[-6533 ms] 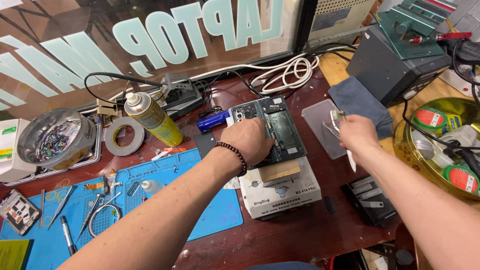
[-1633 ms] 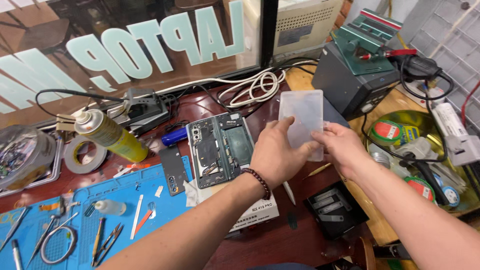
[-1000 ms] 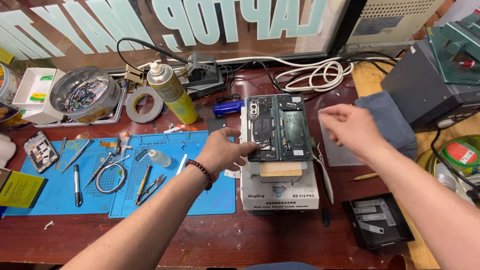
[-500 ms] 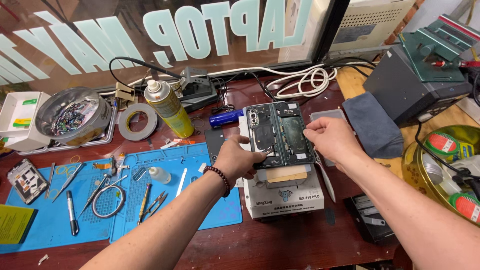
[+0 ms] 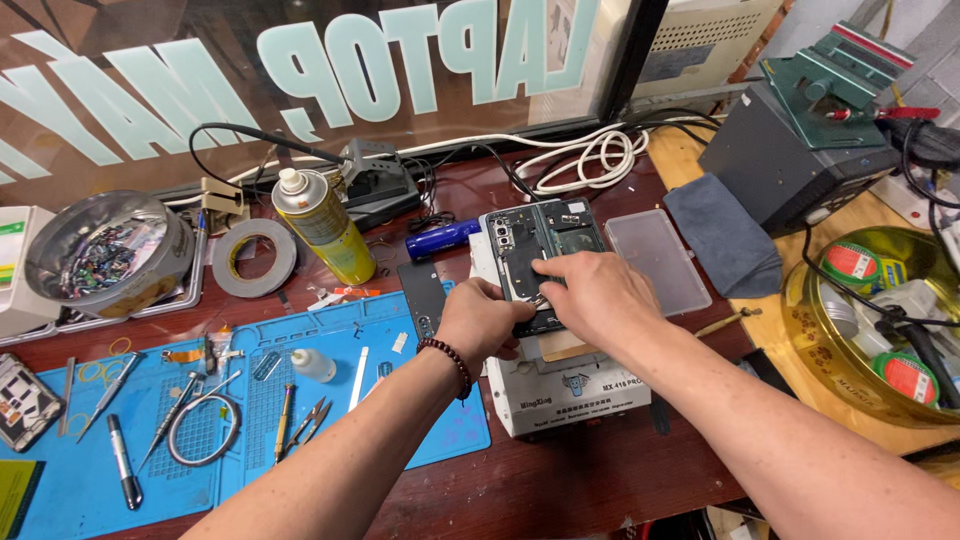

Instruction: The person uses a small brush to clean the interior of a disassembled smartphone, then sprays a cleaning agent onto the brush and continues cleaning various internal components and connectors.

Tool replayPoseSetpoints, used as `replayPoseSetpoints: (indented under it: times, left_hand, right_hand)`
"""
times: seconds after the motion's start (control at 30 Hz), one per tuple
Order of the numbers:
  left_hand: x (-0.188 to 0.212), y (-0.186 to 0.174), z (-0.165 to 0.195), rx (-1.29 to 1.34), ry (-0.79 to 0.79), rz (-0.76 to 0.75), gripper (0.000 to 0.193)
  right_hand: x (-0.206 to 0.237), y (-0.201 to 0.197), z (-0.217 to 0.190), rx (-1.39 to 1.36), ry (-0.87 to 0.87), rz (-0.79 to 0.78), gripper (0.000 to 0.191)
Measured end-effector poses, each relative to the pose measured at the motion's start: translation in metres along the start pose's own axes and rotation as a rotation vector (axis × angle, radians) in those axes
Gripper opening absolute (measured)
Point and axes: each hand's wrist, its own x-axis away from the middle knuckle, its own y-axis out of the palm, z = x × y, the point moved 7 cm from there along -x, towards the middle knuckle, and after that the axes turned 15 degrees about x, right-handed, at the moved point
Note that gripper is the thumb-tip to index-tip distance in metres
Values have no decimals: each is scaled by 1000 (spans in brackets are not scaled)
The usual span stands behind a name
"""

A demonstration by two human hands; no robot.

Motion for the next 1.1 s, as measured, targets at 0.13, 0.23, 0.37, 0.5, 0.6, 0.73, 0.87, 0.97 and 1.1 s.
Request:
replayPoseSetpoints:
  times: [0.13,0.23,0.37,0.5,0.6,0.73,0.87,0.97,1.1]
  left_hand:
    - [0,-1,-2,14,-15,19,34]
    - [0,1,-1,18,-23,-9,34]
    - [0,1,-2,20,-68,2,35]
    - [-2,2,0,-16,-116,-41,42]
    - [-7,3,7,-5,-140,-39,51]
    - [-14,-6,24,-83,-58,88,65]
    - [-24,0,32,-29,-25,86,69]
    - [-31,3,32,-88,-8,79,58]
    - [-34,6,27,-11,-18,53,51]
  right_hand:
    - [-8,3,1,-101,16,-45,31]
    - [-5,4,3,-166,33,-44,33]
    - [-3,8,4,-127,81,-129,35]
    - [-2,-5,-3,-89,-9,-57,35]
    - [5,-13,-2,-45,45,-10,45]
    - [11,-15,1,-65,145,-32,49]
    - [15,-13,-5,-47,76,33,36]
    - [14,-5,-2,-62,68,43,32]
    - [7,-5,12,-227,105,66,33]
